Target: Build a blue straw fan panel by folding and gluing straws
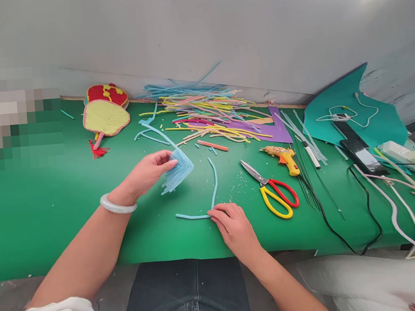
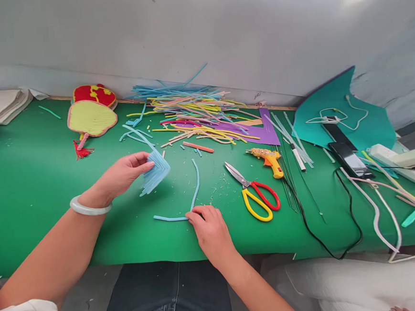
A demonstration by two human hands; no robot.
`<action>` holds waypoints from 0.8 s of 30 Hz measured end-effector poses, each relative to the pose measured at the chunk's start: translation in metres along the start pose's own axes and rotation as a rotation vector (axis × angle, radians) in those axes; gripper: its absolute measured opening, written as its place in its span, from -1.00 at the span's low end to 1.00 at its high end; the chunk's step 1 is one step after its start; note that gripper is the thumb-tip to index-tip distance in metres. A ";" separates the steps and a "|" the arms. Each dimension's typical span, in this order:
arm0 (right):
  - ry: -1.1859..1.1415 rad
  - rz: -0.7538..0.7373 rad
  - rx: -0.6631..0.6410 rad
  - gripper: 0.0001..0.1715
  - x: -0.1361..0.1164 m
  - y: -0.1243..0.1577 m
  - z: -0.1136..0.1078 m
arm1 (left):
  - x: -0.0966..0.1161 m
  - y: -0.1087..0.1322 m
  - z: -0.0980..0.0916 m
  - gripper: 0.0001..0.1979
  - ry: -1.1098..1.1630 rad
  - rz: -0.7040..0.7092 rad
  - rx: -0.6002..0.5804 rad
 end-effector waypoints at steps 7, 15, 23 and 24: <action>-0.094 0.160 0.085 -0.91 0.006 0.007 0.002 | 0.006 0.008 0.043 -0.62 -0.422 -0.109 -0.272; -0.103 0.196 0.046 -0.94 0.006 0.006 0.001 | 0.003 -0.001 0.061 -0.75 -0.678 -0.100 -0.324; -0.084 0.200 0.038 -0.97 0.004 0.003 0.000 | -0.006 -0.007 0.070 -0.83 -0.692 -0.044 -0.339; -0.082 0.199 0.036 -0.97 0.004 0.003 0.000 | -0.006 -0.007 0.071 -0.84 -0.698 -0.043 -0.346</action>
Point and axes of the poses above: each hand's wrist, its own y-axis away from the middle knuckle, its own z-axis out of the palm, x = y × z, the point moved 2 cm from there along -y, towards the middle knuckle, and after that the axes turned 11 degrees about -z, right-handed, at the moved point
